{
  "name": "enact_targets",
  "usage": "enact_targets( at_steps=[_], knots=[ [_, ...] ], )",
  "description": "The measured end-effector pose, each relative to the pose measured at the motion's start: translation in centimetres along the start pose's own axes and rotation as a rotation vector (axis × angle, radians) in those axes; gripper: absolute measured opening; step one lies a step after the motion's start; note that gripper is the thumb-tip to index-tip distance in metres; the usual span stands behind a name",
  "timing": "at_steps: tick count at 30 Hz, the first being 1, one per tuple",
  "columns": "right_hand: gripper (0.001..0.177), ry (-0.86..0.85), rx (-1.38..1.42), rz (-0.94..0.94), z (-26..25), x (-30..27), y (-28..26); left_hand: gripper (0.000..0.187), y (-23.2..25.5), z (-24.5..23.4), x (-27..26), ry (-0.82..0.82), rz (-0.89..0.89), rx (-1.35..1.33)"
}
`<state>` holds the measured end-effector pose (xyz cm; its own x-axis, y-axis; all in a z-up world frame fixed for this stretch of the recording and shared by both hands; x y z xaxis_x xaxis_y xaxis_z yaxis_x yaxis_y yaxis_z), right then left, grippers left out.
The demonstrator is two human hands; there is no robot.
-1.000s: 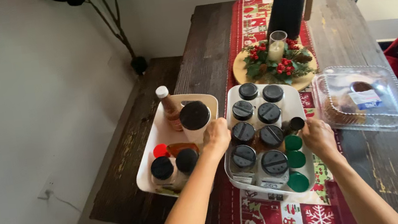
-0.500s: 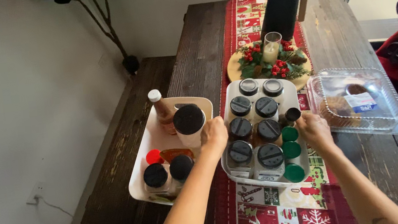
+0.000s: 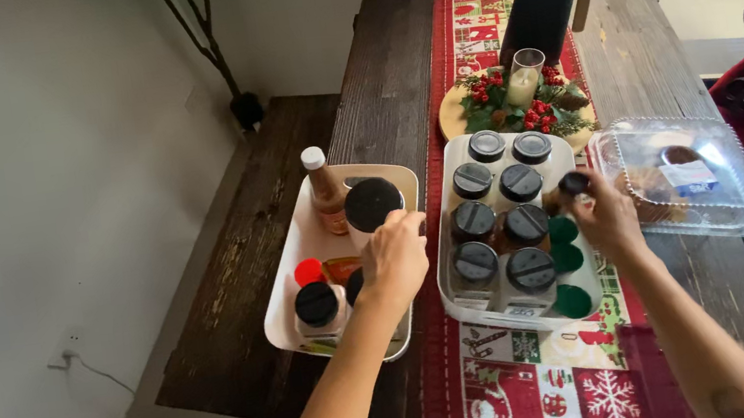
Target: The person arranges multiple small spice jars and larger containers into two white trays on a dining table. They pick up each jar, place it into a tray, and adjust positions to fit them neatly. The person also handles a few packets and a larger jar, placing them into the trays.
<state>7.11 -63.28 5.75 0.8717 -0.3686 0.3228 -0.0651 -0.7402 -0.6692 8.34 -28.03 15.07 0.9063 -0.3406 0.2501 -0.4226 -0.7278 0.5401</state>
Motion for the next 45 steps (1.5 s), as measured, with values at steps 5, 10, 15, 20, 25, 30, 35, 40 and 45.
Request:
enact_targets(
  at_steps=[5,10,15,20,25,30,35,40,45],
  knots=[
    [0.044,0.002,-0.069,0.117,1.6,2.9,1.2,0.027,-0.8,-2.7,-1.1,0.022,0.062,-0.019],
    [0.068,-0.042,0.012,0.117,1.7,3.9,2.0,0.029,-2.9,-6.8,-2.0,0.195,0.152,-0.086],
    [0.072,0.104,0.053,0.064,-1.5,1.4,-0.6,0.035,-11.2,-11.6,-3.3,0.309,0.092,-0.120],
    [0.037,0.291,0.355,0.113,-4.1,-5.4,-9.0,0.051,-21.9,-10.6,-3.1,0.269,-0.078,-0.074],
    [0.032,-0.357,0.402,0.287,5.3,-13.1,-18.5,0.065,-29.6,-4.2,-1.7,0.149,-0.197,-0.201],
    [0.052,-0.655,0.105,0.670,13.1,-19.8,-19.9,0.069,-32.4,1.4,-0.7,-0.063,-0.433,-0.414],
    [0.054,-0.560,0.445,0.676,16.3,-21.2,-19.9,0.056,-29.9,0.9,-0.8,0.027,-0.334,-0.441],
    [0.040,-0.382,0.268,0.614,17.0,-20.5,-19.1,0.053,-28.5,-0.7,-0.3,0.072,-0.299,-0.601],
    [0.047,-0.170,-0.103,0.314,15.9,-17.5,-20.7,0.051,-28.2,-0.2,2.5,0.082,-0.256,-0.644]
  ],
)
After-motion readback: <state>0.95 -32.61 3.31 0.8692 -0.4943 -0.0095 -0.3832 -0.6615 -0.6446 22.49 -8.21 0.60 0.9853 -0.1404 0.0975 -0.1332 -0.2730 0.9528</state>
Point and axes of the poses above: each hand's wrist, its own x-axis towards the middle knuckle, its own z-axis out of the palm, y = z × x, the point moved 7 cm from there along x, towards the middle knuckle, and after that the axes turned 2 degrees about z, right-handed, at the moved point
